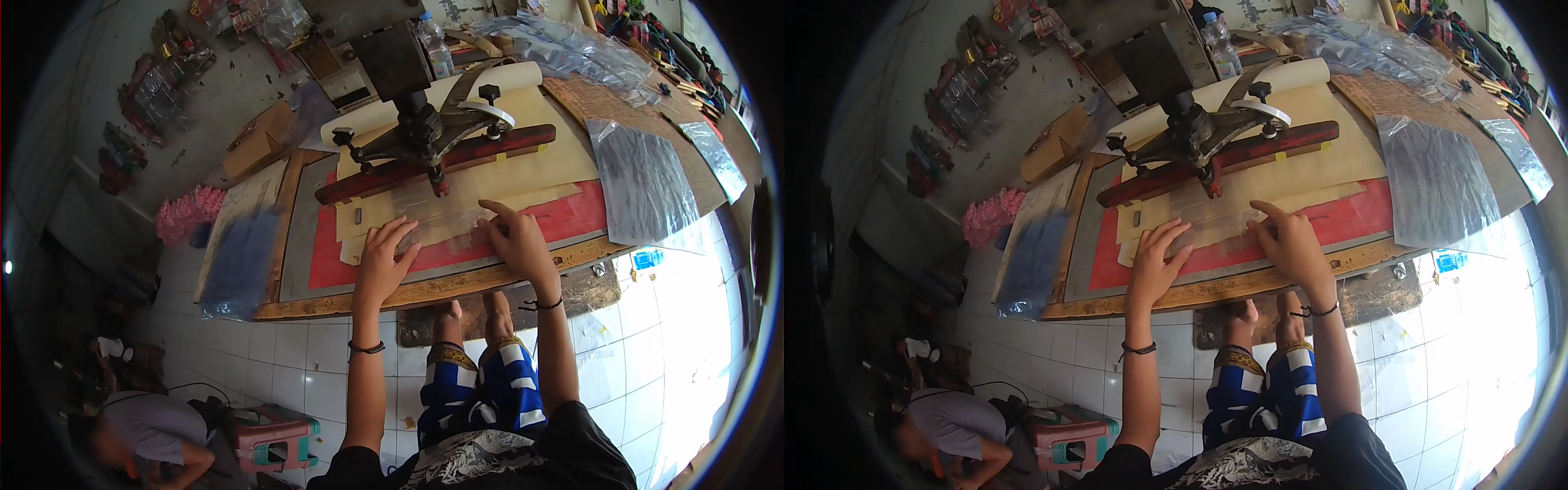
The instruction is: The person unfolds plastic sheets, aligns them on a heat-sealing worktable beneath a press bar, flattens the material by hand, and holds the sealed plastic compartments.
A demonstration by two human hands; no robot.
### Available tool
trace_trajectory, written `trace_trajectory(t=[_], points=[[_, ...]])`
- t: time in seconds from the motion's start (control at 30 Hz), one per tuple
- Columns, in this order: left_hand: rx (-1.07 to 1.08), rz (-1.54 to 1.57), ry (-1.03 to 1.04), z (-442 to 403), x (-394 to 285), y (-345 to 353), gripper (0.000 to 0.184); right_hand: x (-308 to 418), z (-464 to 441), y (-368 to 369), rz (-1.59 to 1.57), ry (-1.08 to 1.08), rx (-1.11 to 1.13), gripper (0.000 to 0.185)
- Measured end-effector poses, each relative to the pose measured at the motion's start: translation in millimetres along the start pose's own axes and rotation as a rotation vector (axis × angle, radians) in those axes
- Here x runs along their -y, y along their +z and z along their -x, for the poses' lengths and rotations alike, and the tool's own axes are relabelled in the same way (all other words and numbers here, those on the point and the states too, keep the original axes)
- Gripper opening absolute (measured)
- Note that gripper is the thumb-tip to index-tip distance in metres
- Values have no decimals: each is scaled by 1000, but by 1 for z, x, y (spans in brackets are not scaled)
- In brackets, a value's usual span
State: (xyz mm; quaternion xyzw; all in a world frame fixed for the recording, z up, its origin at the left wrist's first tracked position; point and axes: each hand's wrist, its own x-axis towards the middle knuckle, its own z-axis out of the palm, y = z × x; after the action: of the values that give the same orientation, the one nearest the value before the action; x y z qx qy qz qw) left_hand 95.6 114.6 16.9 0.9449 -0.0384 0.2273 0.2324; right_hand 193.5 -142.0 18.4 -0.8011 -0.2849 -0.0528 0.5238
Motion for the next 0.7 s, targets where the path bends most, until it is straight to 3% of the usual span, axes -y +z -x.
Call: trace_trajectory(t=[0.7], points=[[-9, 6, -18, 0, -1, 0, 39, 0, -1, 2, 18, -10, -22, 32]])
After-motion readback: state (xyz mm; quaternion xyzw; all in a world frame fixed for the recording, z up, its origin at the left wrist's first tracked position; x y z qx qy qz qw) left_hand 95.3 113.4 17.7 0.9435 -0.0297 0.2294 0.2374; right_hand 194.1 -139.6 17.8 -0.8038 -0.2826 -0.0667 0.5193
